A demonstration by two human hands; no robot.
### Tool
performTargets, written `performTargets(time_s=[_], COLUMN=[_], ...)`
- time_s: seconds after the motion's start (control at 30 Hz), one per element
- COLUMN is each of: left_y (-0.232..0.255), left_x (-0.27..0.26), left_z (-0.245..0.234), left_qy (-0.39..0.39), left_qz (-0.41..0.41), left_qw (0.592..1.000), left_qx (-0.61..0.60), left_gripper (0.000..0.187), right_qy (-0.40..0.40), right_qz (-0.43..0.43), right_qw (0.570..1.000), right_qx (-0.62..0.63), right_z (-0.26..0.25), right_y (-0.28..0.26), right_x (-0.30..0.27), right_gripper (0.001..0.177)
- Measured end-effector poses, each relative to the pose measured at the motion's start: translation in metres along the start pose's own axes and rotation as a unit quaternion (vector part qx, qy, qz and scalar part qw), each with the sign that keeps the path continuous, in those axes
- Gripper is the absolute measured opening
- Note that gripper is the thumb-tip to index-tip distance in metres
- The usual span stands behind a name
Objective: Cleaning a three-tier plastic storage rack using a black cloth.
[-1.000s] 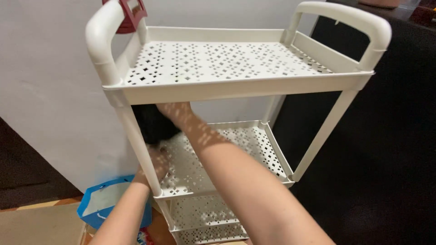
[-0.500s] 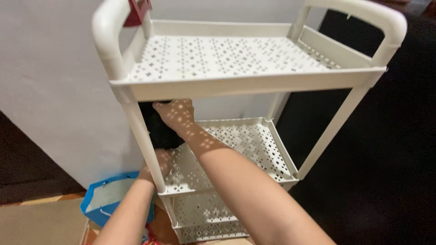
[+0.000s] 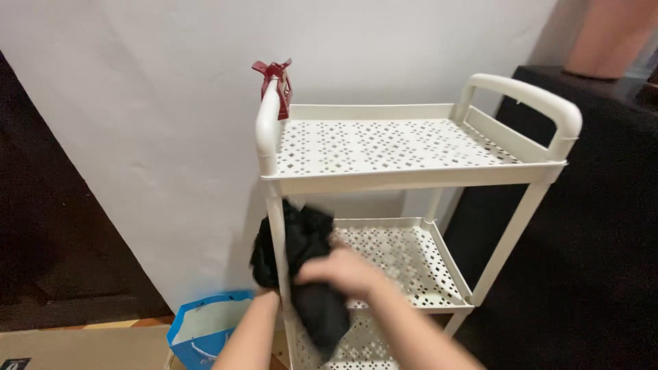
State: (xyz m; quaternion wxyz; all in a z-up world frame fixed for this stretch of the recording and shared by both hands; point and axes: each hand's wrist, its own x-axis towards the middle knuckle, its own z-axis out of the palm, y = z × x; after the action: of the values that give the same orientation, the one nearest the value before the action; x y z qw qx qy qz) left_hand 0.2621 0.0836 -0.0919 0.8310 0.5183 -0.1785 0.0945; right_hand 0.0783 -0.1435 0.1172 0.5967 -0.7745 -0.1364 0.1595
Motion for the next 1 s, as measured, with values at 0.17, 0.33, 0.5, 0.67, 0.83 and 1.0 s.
performTargets(time_s=[0.17,0.33,0.5,0.67,0.83,1.0], left_y=[0.007,0.068,0.064,0.058,0.066,0.044], left_x=[-0.048,-0.081,-0.081,-0.081,-0.08,-0.08], left_z=[0.051,0.118,0.135,0.111,0.096,0.085], left_qy=[-0.001,0.012,0.012,0.039,0.056,0.088], left_qz=[-0.012,-0.068,0.005,-0.076,-0.13,-0.175], left_qw=[0.979,0.926,0.966,0.993,0.983,0.929], left_qx=[-0.205,-0.372,-0.26,-0.082,0.115,0.314], left_gripper=[0.049,0.053,0.054,0.057,0.061,0.064], right_qy=[0.118,0.16,0.188,0.178,0.248,0.337], right_qz=[-0.165,-0.223,-0.238,-0.225,-0.11,-0.18], right_qw=[0.97,0.954,0.945,0.956,0.962,0.924], right_qx=[0.133,0.124,0.122,0.066,0.04,-0.022], right_z=[0.059,0.051,0.06,0.073,-0.003,-0.109], right_y=[0.005,-0.052,-0.03,0.007,0.027,0.044], right_x=[-0.026,-0.034,-0.034,-0.051,-0.094,-0.114], right_gripper=[0.049,0.042,0.041,0.045,0.055,0.051])
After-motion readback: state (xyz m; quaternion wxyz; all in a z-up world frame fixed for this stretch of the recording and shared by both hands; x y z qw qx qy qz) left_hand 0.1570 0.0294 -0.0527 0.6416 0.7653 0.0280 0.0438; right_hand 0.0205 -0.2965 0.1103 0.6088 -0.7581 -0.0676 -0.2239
